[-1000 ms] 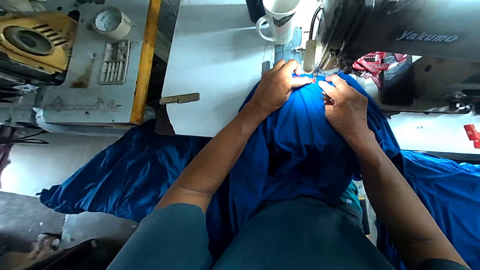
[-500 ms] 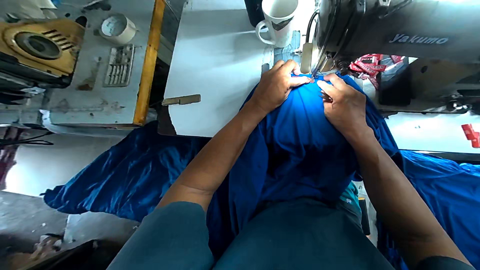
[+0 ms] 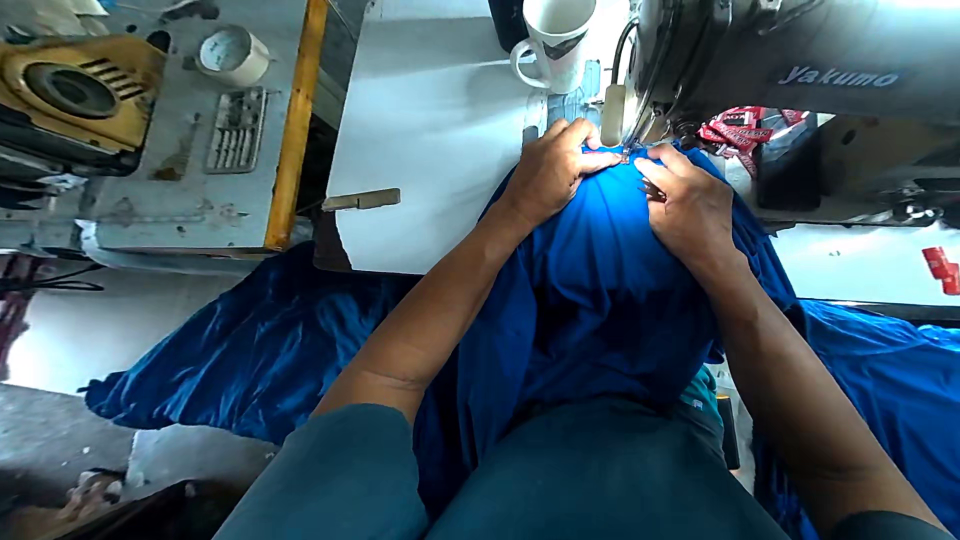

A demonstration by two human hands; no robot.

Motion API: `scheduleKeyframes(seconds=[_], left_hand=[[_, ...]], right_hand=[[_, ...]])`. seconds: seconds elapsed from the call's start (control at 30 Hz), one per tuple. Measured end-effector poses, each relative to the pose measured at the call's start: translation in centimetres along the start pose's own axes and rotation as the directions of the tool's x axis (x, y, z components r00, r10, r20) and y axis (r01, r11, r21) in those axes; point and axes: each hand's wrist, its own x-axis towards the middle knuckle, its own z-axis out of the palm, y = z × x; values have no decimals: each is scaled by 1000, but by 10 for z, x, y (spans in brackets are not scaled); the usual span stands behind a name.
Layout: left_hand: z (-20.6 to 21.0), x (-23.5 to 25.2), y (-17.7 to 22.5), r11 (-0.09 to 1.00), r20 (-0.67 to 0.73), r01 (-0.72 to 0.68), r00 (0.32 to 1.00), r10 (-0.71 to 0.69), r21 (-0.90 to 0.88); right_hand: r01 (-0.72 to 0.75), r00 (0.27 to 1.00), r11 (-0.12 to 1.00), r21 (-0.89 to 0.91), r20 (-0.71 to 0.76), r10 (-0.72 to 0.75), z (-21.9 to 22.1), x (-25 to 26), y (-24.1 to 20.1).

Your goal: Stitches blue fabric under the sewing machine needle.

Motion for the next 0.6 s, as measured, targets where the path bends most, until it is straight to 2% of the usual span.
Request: scheduleKeyframes(seconds=[0.6], left_hand=[[-3, 1, 2, 999, 33, 35, 999, -35, -1]], right_hand=[[-10, 1000, 1000, -13, -6, 10, 0, 2, -2]])
